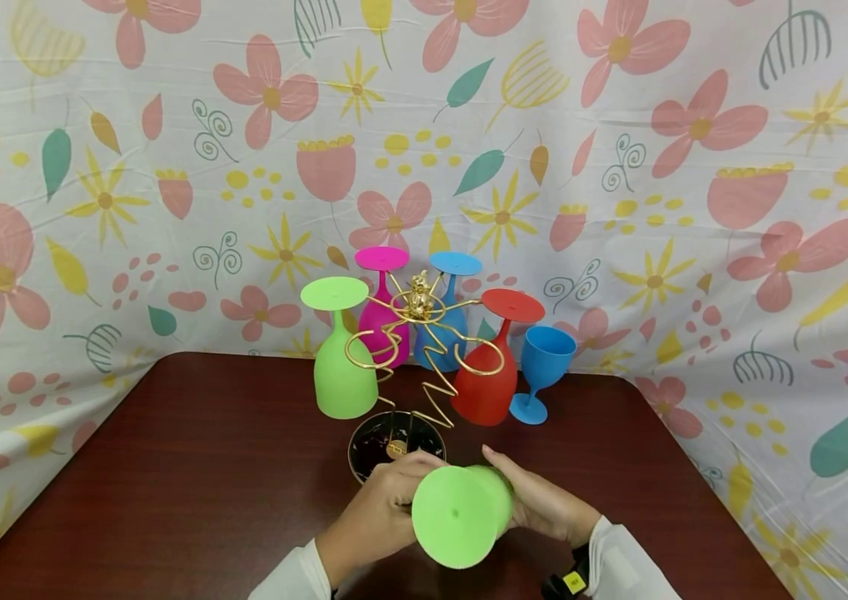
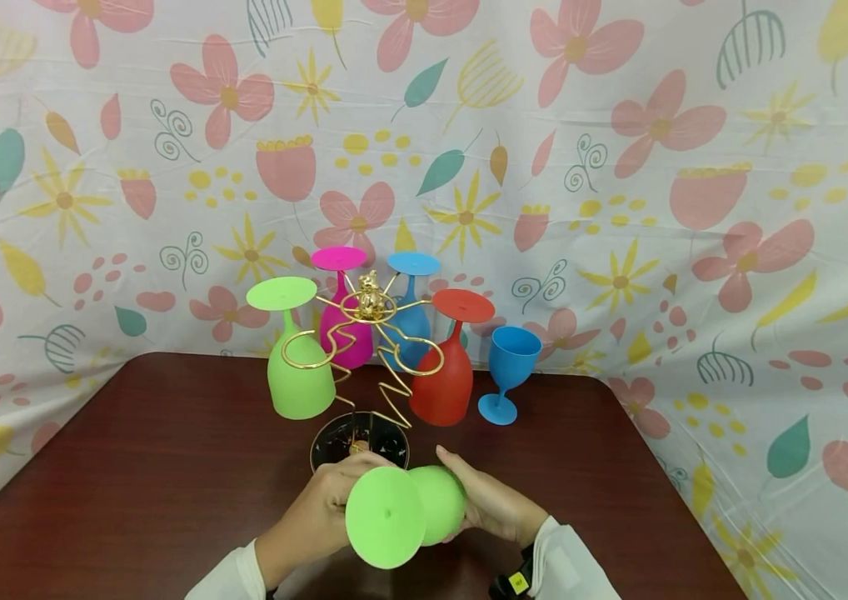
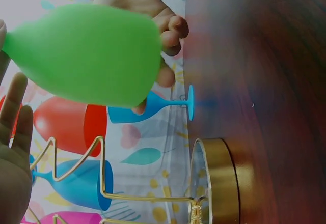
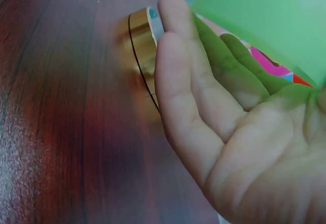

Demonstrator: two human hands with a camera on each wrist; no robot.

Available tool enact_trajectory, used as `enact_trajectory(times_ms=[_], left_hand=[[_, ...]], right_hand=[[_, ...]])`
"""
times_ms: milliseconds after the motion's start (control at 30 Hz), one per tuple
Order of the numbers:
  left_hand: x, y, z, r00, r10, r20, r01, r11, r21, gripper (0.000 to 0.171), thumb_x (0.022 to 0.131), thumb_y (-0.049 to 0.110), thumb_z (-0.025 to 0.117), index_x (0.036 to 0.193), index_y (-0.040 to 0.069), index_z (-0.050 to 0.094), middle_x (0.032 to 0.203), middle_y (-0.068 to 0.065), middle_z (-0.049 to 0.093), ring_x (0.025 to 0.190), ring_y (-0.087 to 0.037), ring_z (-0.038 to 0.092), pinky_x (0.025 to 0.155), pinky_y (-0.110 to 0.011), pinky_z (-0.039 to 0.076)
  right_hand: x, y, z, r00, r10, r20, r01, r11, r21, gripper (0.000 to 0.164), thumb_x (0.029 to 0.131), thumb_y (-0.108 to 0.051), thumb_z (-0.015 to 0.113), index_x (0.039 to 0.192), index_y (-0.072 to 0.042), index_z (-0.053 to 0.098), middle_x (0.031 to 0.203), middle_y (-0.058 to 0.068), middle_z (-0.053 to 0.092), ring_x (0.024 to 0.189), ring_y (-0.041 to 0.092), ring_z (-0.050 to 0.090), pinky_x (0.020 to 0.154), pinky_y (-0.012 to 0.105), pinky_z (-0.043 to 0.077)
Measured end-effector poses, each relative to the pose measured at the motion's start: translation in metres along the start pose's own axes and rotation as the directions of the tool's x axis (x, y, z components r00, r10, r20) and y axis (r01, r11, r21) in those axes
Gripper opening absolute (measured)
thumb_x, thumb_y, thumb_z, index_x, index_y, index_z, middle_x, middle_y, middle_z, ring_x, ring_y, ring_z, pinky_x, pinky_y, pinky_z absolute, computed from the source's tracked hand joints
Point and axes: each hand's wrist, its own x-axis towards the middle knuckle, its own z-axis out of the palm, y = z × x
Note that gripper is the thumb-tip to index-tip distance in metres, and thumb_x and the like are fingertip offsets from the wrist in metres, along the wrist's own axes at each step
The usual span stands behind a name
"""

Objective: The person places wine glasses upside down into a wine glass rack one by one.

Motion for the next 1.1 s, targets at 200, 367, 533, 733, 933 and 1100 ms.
enact_trajectory(times_ms=[200,367,533,733,933,1100], left_hand=[[0.007,0.014,-0.013,0.999,0.044,-0.005,-0.044,0.999,-0.009,0.016,0.083,0.011,0.070,0.099,0.011,0.071,0.090,0.002,0.070,0.095,-0.009,0.062,0.086,-0.026,0.051],[-0.003,0.000,-0.014,1.000,0.000,-0.024,0.000,1.000,0.009,0.015,0.086,0.016,0.068,0.100,0.020,0.067,0.085,0.009,0.065,0.085,-0.003,0.056,0.075,-0.019,0.049],[-0.006,0.001,-0.021,0.999,-0.012,-0.052,0.015,0.998,0.060,0.022,0.085,0.015,0.069,0.106,0.020,0.066,0.098,0.006,0.066,0.091,-0.005,0.059,0.084,-0.025,0.051],[-0.010,0.001,-0.028,0.996,-0.047,-0.070,0.049,0.998,0.034,0.025,0.085,0.011,0.068,0.108,0.020,0.066,0.098,0.006,0.065,0.088,-0.004,0.058,0.075,-0.023,0.052],[-0.011,0.002,-0.033,0.997,-0.028,-0.077,0.034,0.997,0.069,0.027,0.085,0.008,0.067,0.110,0.018,0.065,0.100,0.003,0.065,0.086,-0.005,0.057,0.072,-0.021,0.051],[-0.013,0.002,-0.035,0.996,-0.053,-0.066,0.058,0.996,0.070,0.029,0.085,0.008,0.067,0.113,0.017,0.065,0.104,0.001,0.066,0.087,-0.005,0.058,0.072,-0.021,0.051]], right_hand=[[-0.009,-0.019,0.006,0.990,-0.020,-0.140,-0.018,0.963,-0.267,0.075,0.094,-0.064,0.024,0.137,-0.006,0.041,0.123,0.011,0.059,0.104,0.024,0.062,0.082,0.042,0.052],[-0.024,-0.043,0.009,0.978,-0.101,-0.180,0.006,0.886,-0.464,0.061,0.096,-0.057,0.028,0.133,-0.012,0.049,0.112,0.005,0.067,0.095,0.020,0.065,0.082,0.042,0.052],[-0.043,-0.059,0.014,0.926,-0.279,-0.254,0.052,0.760,-0.648,0.042,0.096,-0.050,0.038,0.127,-0.026,0.053,0.109,-0.003,0.067,0.090,0.012,0.065,0.082,0.033,0.053],[-0.053,-0.073,0.022,0.692,-0.597,-0.405,0.078,0.620,-0.781,0.030,0.095,-0.042,0.049,0.122,-0.029,0.056,0.108,-0.012,0.065,0.090,0.004,0.063,0.074,0.022,0.053],[-0.054,-0.084,0.028,0.427,-0.857,-0.289,0.138,0.377,-0.916,0.057,0.091,-0.016,0.059,0.142,-0.025,0.036,0.130,-0.002,0.051,0.112,0.008,0.050,0.084,0.014,0.046],[-0.050,-0.091,0.033,0.321,-0.932,-0.168,0.229,0.249,-0.941,0.071,0.086,-0.008,0.063,0.147,-0.016,0.027,0.148,0.003,0.035,0.133,0.018,0.037,0.101,0.009,0.034]])
